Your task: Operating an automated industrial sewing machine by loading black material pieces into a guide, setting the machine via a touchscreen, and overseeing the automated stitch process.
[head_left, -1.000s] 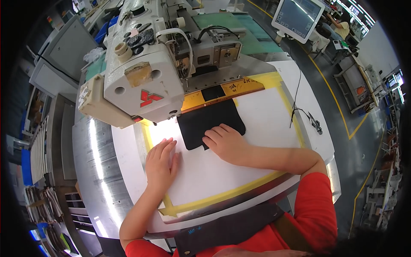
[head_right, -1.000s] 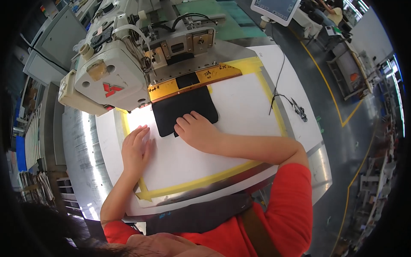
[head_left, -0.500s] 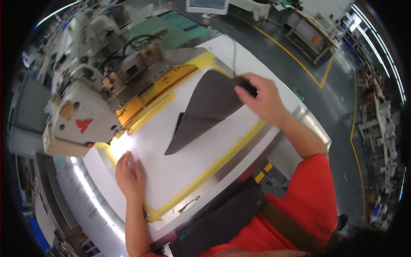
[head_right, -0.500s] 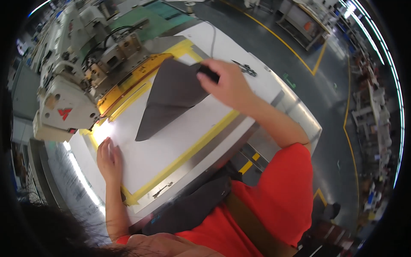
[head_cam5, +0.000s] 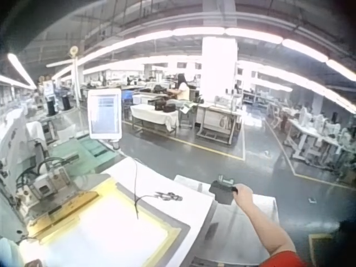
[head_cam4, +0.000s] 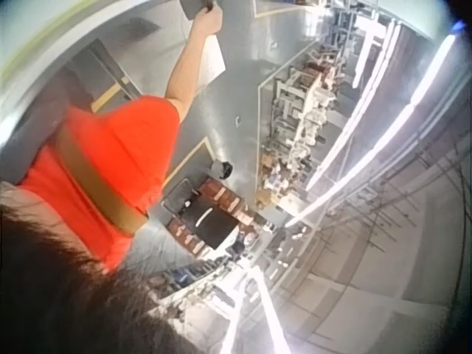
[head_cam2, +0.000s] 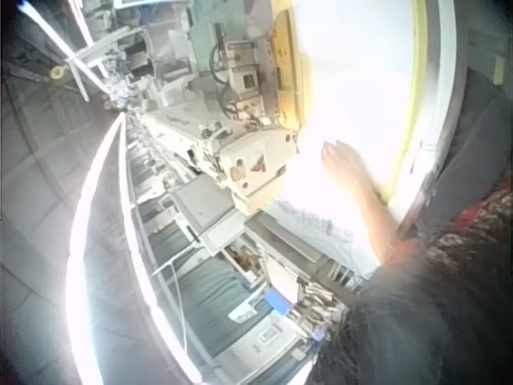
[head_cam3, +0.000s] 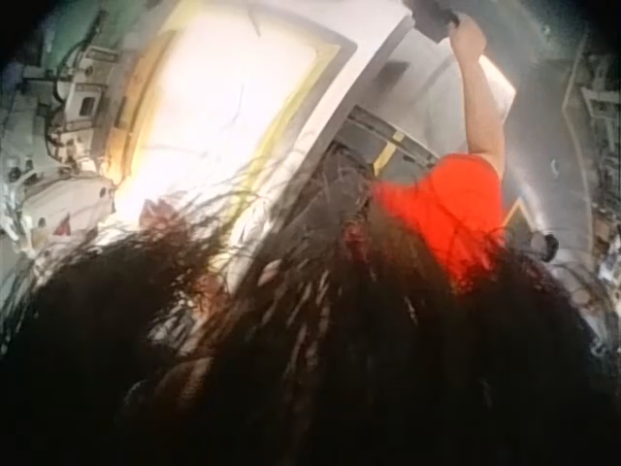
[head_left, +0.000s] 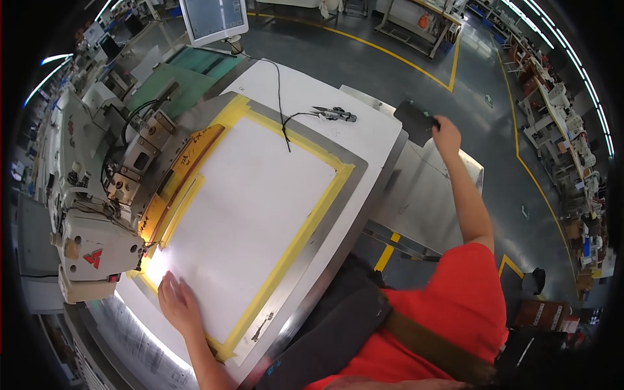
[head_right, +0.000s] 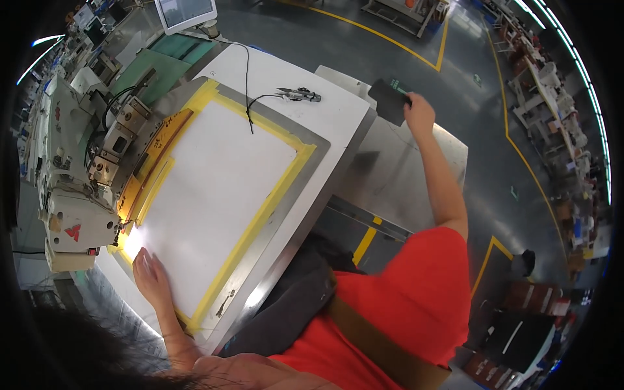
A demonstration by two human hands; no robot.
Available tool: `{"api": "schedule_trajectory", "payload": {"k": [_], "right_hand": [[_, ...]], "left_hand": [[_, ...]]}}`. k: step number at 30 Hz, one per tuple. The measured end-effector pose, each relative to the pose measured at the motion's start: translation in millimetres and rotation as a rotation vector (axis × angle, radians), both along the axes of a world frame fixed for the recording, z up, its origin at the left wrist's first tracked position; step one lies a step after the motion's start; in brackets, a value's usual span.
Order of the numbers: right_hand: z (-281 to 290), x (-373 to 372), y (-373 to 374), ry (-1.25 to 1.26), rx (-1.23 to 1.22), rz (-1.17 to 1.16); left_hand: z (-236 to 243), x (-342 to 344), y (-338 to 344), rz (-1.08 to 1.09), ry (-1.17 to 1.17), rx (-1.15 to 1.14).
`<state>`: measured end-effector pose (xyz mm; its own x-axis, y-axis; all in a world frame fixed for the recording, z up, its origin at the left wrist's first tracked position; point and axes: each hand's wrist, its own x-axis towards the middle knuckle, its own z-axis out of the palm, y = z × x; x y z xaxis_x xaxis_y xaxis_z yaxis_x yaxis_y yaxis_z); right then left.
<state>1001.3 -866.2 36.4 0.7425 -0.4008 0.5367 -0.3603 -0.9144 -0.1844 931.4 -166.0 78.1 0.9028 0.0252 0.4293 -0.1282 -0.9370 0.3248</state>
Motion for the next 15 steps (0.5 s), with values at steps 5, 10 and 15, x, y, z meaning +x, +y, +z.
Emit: {"api": "schedule_trajectory", "payload": {"k": [5, 10, 15], "right_hand": [[-127, -31, 26, 0.503, 0.229, 0.002], [-101, -14, 2, 0.661, 0.562, 0.055], [17, 66, 9, -0.067, 0.354, 0.135]], "left_hand": [[-3, 2, 3, 0.01, 0.015, 0.025], [-2, 4, 0, 0.017, 0.012, 0.022], [2, 2, 6, 0.048, 0.008, 0.01]]}}
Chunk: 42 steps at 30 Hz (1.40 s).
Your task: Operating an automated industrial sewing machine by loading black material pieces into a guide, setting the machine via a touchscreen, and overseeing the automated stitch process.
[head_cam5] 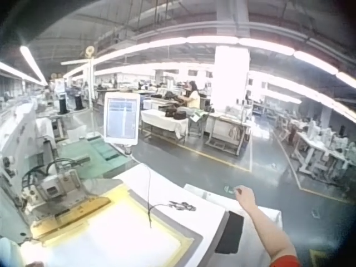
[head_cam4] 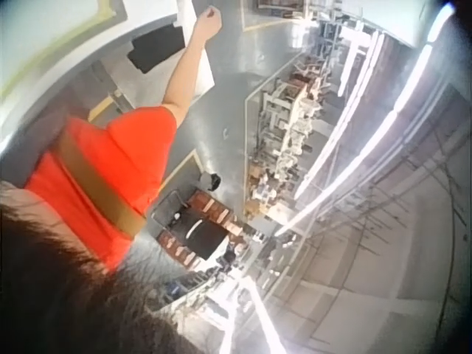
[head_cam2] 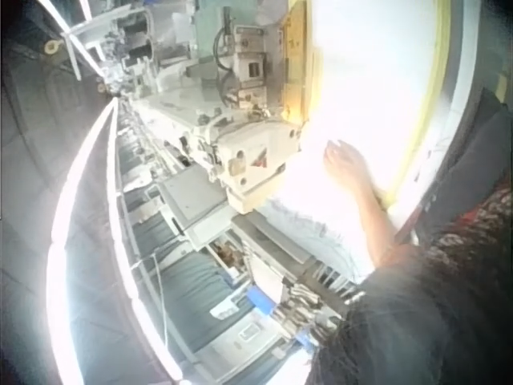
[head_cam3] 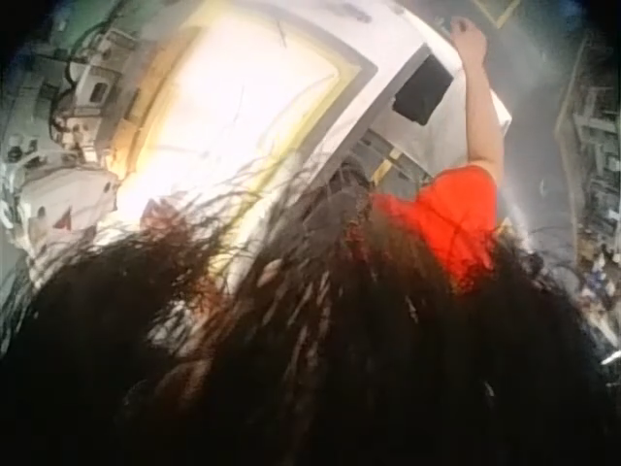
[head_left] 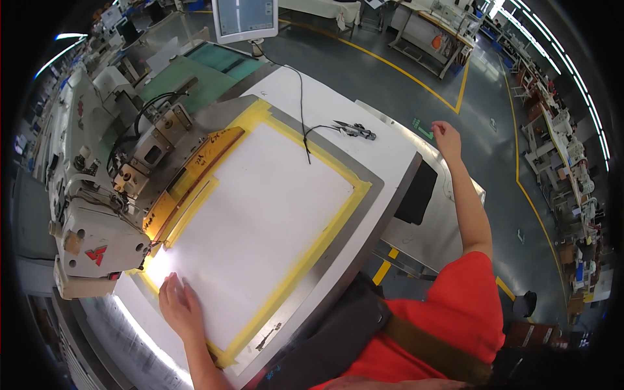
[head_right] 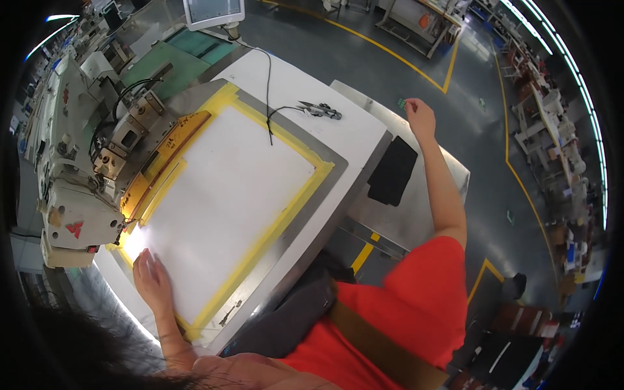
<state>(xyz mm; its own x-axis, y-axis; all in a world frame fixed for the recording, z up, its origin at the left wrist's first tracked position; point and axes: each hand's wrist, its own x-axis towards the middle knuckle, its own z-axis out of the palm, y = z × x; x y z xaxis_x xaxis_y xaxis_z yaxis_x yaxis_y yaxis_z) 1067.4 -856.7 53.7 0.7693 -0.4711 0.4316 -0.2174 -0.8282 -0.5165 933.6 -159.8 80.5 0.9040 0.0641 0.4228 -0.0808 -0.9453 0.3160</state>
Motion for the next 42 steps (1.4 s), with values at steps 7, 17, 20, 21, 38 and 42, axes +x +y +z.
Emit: {"api": "schedule_trajectory", "payload": {"k": [7, 17, 20, 21, 38, 42], "right_hand": [[68, 92, 148, -0.17, -0.013, 0.359], [126, 205, 289, -0.275, -0.36, 0.687], [161, 258, 322, -0.46, -0.5, 0.668], [174, 273, 328, -0.466, -0.503, 0.668], [202, 333, 351, -0.39, -0.663, 0.458], [185, 321, 341, -0.355, -0.653, 0.502]], "left_hand": [[0, -1, -3, 0.012, 0.017, -0.04], [6, 1, -5, 0.015, 0.014, -0.05], [4, 0, -2, 0.02, 0.007, -0.036], [4, 1, -3, 0.022, 0.001, -0.038], [6, 3, -3, 0.005, -0.008, -0.045], [7, 3, -3, 0.004, -0.007, -0.058]]}}
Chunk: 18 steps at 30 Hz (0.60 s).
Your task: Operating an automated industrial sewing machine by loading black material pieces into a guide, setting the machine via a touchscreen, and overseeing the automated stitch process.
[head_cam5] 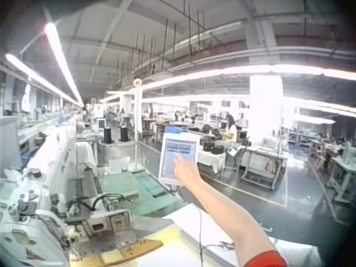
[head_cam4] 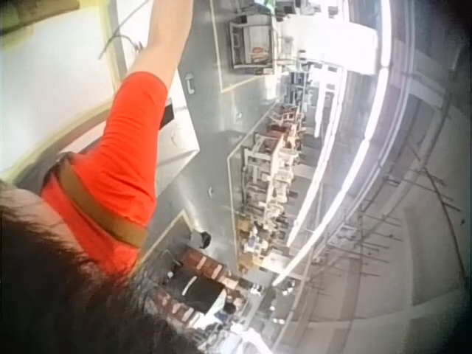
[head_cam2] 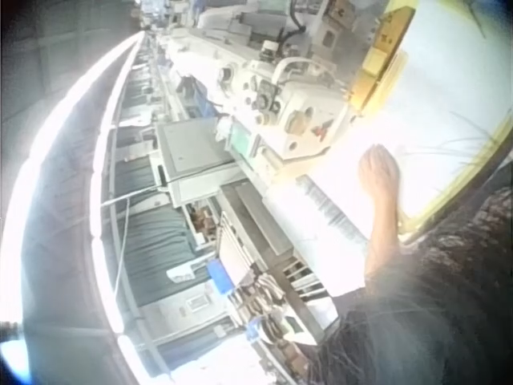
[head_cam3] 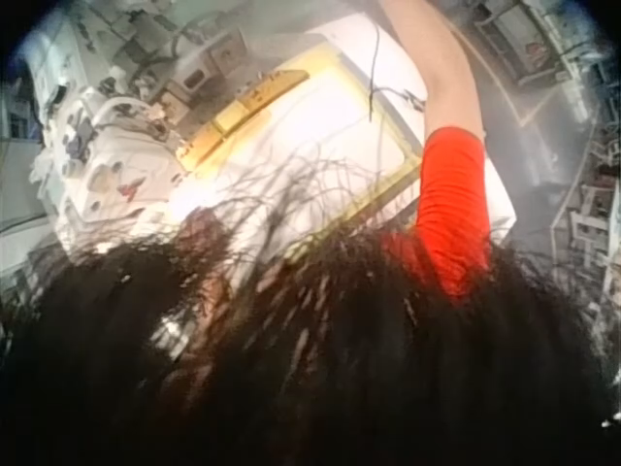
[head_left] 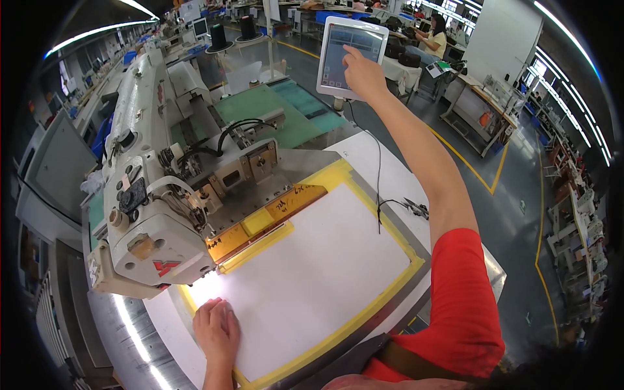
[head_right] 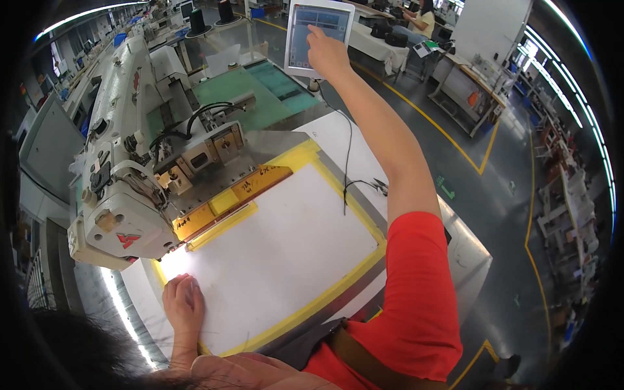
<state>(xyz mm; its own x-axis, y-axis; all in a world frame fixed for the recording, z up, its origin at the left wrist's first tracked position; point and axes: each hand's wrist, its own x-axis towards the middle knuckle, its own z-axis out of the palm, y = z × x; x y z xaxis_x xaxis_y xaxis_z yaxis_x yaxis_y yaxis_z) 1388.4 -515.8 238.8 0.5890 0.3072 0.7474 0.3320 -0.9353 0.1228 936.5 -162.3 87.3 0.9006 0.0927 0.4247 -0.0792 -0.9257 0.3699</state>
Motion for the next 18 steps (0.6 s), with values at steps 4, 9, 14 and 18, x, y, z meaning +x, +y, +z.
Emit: {"api": "schedule_trajectory", "payload": {"k": [4, 9, 14, 18], "right_hand": [[-11, -9, -5, 0.071, -0.039, 0.008], [-22, -8, -10, 0.041, -0.064, 0.077], [-22, -5, 5, 0.086, -0.056, 0.05], [-17, -3, 13, 0.103, -0.082, 0.011]], "left_hand": [[-1, -1, -1, 0.004, 0.016, -0.001], [-3, -1, 1, -0.003, 0.016, 0.005], [-2, 0, 1, 0.001, 0.025, 0.017], [-2, 0, 1, -0.003, 0.027, 0.017]]}}
